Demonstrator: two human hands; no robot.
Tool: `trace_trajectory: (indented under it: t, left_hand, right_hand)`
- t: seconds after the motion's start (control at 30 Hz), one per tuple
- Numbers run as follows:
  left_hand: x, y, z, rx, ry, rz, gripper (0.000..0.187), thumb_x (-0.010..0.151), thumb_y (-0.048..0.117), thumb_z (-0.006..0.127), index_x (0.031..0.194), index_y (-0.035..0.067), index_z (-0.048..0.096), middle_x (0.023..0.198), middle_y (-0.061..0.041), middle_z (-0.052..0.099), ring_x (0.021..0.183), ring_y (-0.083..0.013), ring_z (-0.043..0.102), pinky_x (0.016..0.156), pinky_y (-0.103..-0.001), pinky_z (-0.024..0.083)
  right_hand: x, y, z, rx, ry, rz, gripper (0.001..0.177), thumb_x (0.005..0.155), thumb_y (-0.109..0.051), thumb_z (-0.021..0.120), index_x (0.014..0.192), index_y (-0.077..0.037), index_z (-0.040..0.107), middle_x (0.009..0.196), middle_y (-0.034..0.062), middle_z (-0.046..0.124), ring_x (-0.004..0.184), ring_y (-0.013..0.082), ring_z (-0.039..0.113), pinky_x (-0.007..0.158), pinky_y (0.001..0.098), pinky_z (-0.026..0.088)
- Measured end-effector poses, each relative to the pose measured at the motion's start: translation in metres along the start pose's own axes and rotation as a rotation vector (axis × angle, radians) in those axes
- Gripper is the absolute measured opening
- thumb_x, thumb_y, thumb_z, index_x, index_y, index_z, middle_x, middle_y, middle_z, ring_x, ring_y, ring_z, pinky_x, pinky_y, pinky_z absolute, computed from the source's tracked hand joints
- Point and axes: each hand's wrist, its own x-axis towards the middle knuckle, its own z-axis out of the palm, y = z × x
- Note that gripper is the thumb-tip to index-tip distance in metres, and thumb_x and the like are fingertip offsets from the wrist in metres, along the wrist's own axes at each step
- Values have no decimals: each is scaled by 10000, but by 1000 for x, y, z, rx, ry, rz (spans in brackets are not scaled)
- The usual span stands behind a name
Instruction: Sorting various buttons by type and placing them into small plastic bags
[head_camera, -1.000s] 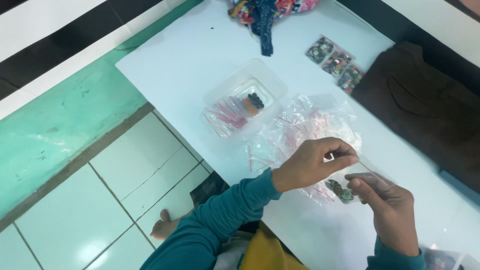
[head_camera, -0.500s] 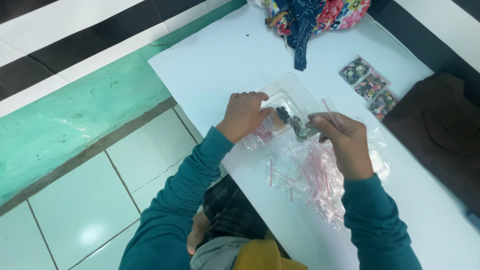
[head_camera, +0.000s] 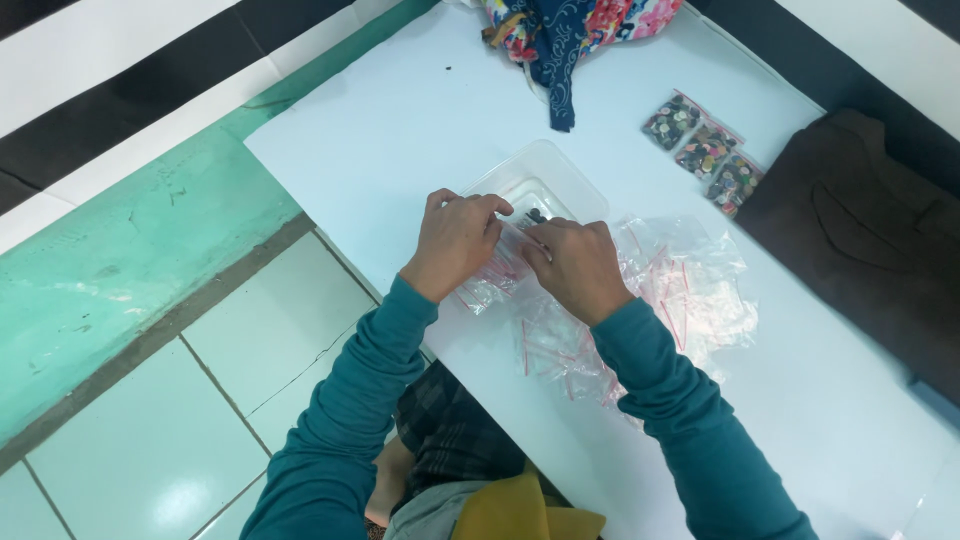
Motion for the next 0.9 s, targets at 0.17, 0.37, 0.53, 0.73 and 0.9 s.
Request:
trace_trajectory:
  t: [0.17,0.37,0.53,0.73,0.9]
  left_hand:
    - [-2,3,-5,-23,-4,2,261,986,87,567,1195,156,707,968,-94,749,1006,-315,726,1094,-550,340]
    - [-33,41,-37,-108,214,112,383,915,-49,555,1208,156,693,989,-81,716,1003,-311,708,1013,-481,430]
    - [-51,138,-37,-300,226,283,343,970,-44,515,1193,140,698,990,-48,708,975,-261,711,989,-422,466]
    - [-76,289,49,-523,-121,636,209,1036,131,541,1181,93,687,1161,-52,738,1084,-259,698,937,-422,483]
    - [-107,396,122,-723,-456,982,193,1013,84,570,1180,19,640,1185,-116,687,1089,-307,676,934,-428,524]
  right_hand:
    - [-24,-25,-47,129,-96,-59,385,988,-271,639,1291,-47,716,1169,231,742,1103,392,700,964,576,444]
    - [-88,-13,-109,232,-40,-27,406,972,-292,672,1317,-78,703,1234,261,708,1141,497,666,846,564,533]
    - [-182,8,-172,232,53,245,387,946,-225,692,1300,-73,719,1265,257,698,1104,528,669,747,550,610]
    - [-344,63,-206,149,204,388,430,934,-259,692,1344,-131,671,1286,120,698,1031,275,706,833,394,571]
    - [-465,66,-220,8,372,736,371,954,-166,694,1312,-69,714,1302,121,705,792,234,654,621,359,567]
